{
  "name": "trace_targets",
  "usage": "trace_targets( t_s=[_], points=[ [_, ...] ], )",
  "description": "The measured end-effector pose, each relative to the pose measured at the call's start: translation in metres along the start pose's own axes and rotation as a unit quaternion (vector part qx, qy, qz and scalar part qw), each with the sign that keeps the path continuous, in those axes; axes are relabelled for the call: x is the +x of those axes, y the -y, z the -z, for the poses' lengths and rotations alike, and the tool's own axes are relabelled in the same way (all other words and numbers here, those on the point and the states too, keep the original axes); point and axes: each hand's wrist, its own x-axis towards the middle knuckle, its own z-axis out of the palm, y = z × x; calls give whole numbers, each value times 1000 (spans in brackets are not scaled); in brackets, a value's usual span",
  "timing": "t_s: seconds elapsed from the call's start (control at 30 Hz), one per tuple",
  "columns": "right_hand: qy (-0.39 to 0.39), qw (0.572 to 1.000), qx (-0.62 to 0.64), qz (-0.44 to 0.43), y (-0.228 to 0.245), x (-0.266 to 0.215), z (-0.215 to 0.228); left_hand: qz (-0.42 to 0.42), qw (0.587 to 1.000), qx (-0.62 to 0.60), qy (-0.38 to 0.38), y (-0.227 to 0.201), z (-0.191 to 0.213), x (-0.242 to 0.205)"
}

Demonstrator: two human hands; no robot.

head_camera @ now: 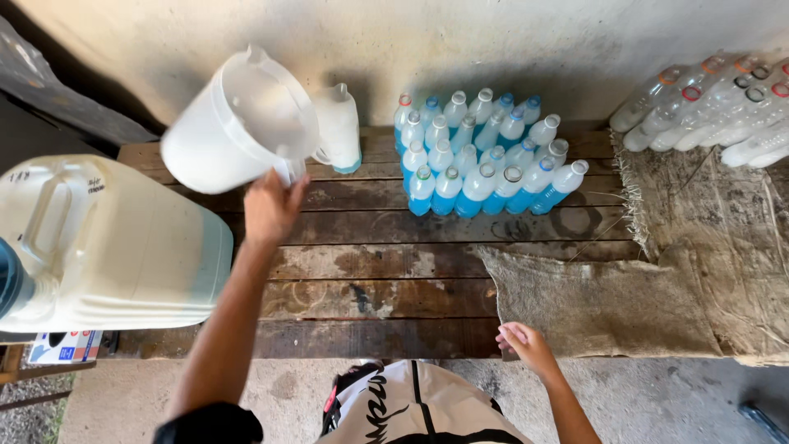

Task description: The person pours a blue liquid from a large pitcher into a funnel placed over a white container, and then pours liquid from smaller bottles into a measuring cup.

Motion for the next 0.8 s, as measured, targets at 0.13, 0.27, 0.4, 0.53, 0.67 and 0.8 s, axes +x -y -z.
trace_targets(
  t_s=[0.13, 0.27, 0.4, 0.53, 0.67, 0.8],
  points=[
    [-41, 998, 18, -53, -10, -18, -13, -62, 980, 188, 7, 11, 10, 55],
    [-51, 981, 140, -125, -31, -32, -27, -63, 940, 315, 116, 12, 2, 88],
    [-59, 981, 122, -139, -34, -36, -32, -155, 898, 402, 92, 44, -23, 110],
    [-75, 980, 130, -129, -61, -34, -38, -169, 864, 445, 161, 48, -33, 123],
    [-93, 973, 151, -146, -80, -36, -46, -208, 844, 468, 163, 56, -45, 136],
    [-99, 969, 173, -146, -95, -46, -60, -238, 834, 473, 153, 56, -48, 141]
  ],
)
